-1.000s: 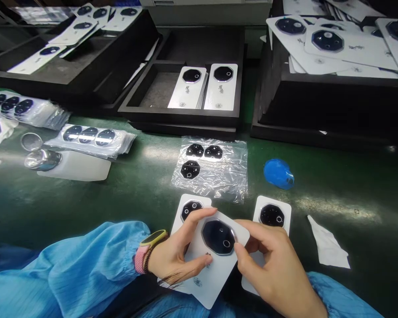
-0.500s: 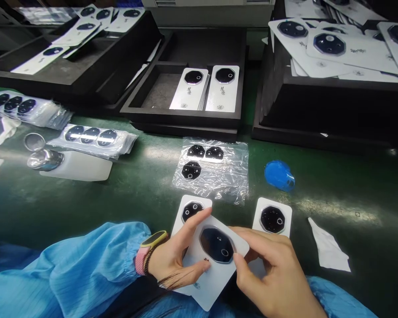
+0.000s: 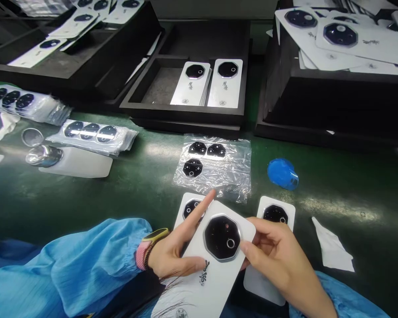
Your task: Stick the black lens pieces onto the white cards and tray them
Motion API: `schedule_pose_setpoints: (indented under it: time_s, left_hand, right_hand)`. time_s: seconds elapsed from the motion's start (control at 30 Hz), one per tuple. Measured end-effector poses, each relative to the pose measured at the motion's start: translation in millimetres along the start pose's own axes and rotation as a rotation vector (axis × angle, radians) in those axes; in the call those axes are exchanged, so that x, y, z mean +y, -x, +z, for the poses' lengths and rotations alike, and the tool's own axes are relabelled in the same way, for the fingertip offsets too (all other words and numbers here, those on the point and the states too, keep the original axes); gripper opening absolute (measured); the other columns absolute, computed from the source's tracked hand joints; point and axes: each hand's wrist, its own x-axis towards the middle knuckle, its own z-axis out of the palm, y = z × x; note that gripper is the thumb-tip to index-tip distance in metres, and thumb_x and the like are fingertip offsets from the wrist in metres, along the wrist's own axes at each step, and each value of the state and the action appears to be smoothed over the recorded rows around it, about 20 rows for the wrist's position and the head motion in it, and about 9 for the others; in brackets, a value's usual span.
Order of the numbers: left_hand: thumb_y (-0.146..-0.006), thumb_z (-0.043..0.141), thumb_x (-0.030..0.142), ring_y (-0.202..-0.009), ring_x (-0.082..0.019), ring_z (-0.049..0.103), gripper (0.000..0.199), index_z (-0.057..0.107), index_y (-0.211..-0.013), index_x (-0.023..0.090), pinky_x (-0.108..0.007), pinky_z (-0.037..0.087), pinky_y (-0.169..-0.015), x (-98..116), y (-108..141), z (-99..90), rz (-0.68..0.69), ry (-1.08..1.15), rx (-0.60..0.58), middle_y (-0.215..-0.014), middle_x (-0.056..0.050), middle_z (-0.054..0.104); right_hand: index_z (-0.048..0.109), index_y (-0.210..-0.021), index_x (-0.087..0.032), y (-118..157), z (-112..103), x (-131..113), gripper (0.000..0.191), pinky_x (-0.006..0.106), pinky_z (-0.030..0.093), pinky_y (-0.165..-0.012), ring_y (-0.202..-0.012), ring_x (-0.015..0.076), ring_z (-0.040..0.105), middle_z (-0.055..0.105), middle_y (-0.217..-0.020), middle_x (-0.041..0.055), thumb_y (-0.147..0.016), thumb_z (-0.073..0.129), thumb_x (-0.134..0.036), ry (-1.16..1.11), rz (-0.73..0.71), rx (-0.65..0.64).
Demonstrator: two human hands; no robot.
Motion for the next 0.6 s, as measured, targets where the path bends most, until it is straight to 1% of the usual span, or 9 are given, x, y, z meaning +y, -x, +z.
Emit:
schedule_pose_setpoints:
  time_s: [0.07,0.1,0.17,0.23,0.37,0.43,0.53,0.6]
  left_hand:
    - [-0.082,0.063,0.021,-0.098,-0.022,0.062,0.098,-0.009,-0.148,0.026,-0.031,0.051,-0.079,-1.0,-0.9,-0.6,-0.076,0.149,0.007,-0.122,-0.011,0.059]
    - [-0.080,0.065,0.020,-0.095,-0.021,0.063,0.098,-0.006,-0.148,0.028,-0.028,0.050,-0.077,-1.3,-1.9,-0.6,-0.102,0.225,0.011,-0.120,-0.010,0.060]
    - [-0.078,0.067,0.017,-0.093,-0.018,0.062,0.098,0.000,-0.149,0.028,-0.027,0.049,-0.077,-1.0,-4.4,-0.3,-0.122,0.330,0.016,-0.117,-0.008,0.061]
    - [-0.076,0.067,0.014,-0.091,-0.016,0.061,0.098,0.003,-0.149,0.028,-0.026,0.049,-0.078,-0.1,-6.6,0.2,-0.120,0.382,0.013,-0.112,-0.007,0.062]
    - [-0.073,0.067,0.009,-0.087,-0.015,0.061,0.098,0.008,-0.148,0.031,-0.025,0.050,-0.075,0.5,-7.5,-0.3,-0.155,0.412,0.008,-0.105,-0.004,0.061]
    - [-0.072,0.067,0.008,-0.086,-0.015,0.061,0.099,0.009,-0.148,0.032,-0.024,0.050,-0.074,-0.7,-7.3,-1.4,-0.166,0.405,-0.007,-0.104,-0.003,0.060]
    - [-0.074,0.066,0.008,-0.086,-0.014,0.060,0.097,0.008,-0.148,0.034,-0.024,0.050,-0.075,-3.1,-7.7,-3.3,-0.140,0.390,-0.048,-0.106,-0.003,0.060]
    - [-0.075,0.065,0.009,-0.084,-0.013,0.060,0.095,0.008,-0.148,0.033,-0.026,0.049,-0.078,-3.8,-8.1,-3.8,-0.122,0.369,-0.065,-0.105,-0.003,0.059]
  right_hand:
    - [0.075,-0.087,-0.026,1.5,0.2,-1.3,0.019,0.020,0.055,-0.054,-0.058,0.0133,0.062,0.066,-0.069,0.0025,-0.077,0.070,-0.040,-0.037,0.008,-0.032]
    - [0.075,-0.089,-0.026,2.5,0.1,-1.4,0.019,0.020,0.055,-0.055,-0.058,0.0128,0.062,0.067,-0.070,0.0023,-0.078,0.069,-0.040,-0.057,0.014,-0.043]
    - [0.074,-0.093,-0.028,4.5,-0.4,-0.4,0.019,0.019,0.056,-0.057,-0.057,0.0114,0.064,0.067,-0.070,0.0008,-0.080,0.067,-0.039,-0.093,0.024,-0.058]
    - [0.073,-0.097,-0.029,6.1,-0.9,1.1,0.019,0.019,0.056,-0.058,-0.056,0.0108,0.065,0.066,-0.069,-0.0004,-0.081,0.066,-0.039,-0.115,0.029,-0.065]
    - [0.073,-0.096,-0.026,7.8,-0.4,0.0,0.021,0.022,0.058,-0.055,-0.054,0.0129,0.064,0.064,-0.063,-0.0001,-0.081,0.066,-0.038,-0.107,0.019,-0.098]
    - [0.073,-0.096,-0.024,8.3,0.1,-2.6,0.021,0.024,0.058,-0.056,-0.056,0.0138,0.064,0.064,-0.064,0.0005,-0.082,0.064,-0.036,-0.089,0.013,-0.119]
    - [0.072,-0.096,-0.024,8.8,0.4,-5.3,0.019,0.022,0.058,-0.056,-0.058,0.0131,0.064,0.065,-0.069,0.0010,-0.085,0.061,-0.033,-0.071,0.008,-0.147]
    - [0.073,-0.096,-0.024,8.8,0.8,-5.7,0.020,0.023,0.058,-0.055,-0.056,0.0133,0.063,0.065,-0.068,0.0013,-0.084,0.061,-0.034,-0.044,0.006,-0.145]
